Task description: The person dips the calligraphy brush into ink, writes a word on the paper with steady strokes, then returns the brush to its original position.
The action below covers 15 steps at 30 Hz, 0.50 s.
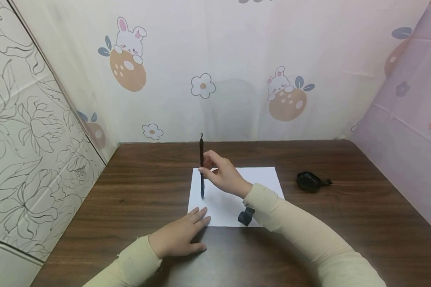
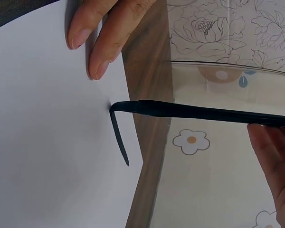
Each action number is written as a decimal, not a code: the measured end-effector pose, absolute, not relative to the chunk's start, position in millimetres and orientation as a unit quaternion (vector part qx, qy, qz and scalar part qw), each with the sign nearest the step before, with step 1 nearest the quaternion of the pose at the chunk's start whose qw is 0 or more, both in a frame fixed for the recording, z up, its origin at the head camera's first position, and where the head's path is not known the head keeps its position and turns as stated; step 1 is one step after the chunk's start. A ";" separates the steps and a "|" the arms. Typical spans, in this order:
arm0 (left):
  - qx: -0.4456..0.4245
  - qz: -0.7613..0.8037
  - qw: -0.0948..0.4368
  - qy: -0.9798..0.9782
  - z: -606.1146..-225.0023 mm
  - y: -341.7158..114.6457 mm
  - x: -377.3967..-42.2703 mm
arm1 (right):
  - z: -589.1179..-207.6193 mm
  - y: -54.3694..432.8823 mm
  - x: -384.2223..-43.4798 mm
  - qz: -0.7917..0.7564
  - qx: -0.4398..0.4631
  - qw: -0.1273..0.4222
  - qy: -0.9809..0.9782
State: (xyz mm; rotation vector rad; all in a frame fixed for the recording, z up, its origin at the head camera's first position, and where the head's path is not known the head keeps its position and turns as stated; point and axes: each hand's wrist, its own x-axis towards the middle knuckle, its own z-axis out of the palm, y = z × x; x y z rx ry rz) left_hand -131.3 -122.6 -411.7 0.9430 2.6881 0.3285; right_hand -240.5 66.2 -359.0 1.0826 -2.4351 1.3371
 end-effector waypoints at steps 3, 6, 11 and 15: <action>0.327 0.111 0.136 0.929 -412.3 -122.9 -131.3 | -356.1 66.6 -241.8 0.449 0.363 0.086 -0.812; 0.326 0.111 0.137 0.929 -412.9 -123.1 -131.7 | -352.0 67.5 -245.4 0.453 0.359 0.097 -0.810; 0.323 0.109 0.140 0.929 -413.3 -122.6 -132.4 | -345.2 69.6 -254.6 0.469 0.349 0.107 -0.804; 0.325 0.110 0.140 0.929 -413.2 -122.9 -132.6 | -342.1 71.0 -262.1 0.475 0.340 0.116 -0.803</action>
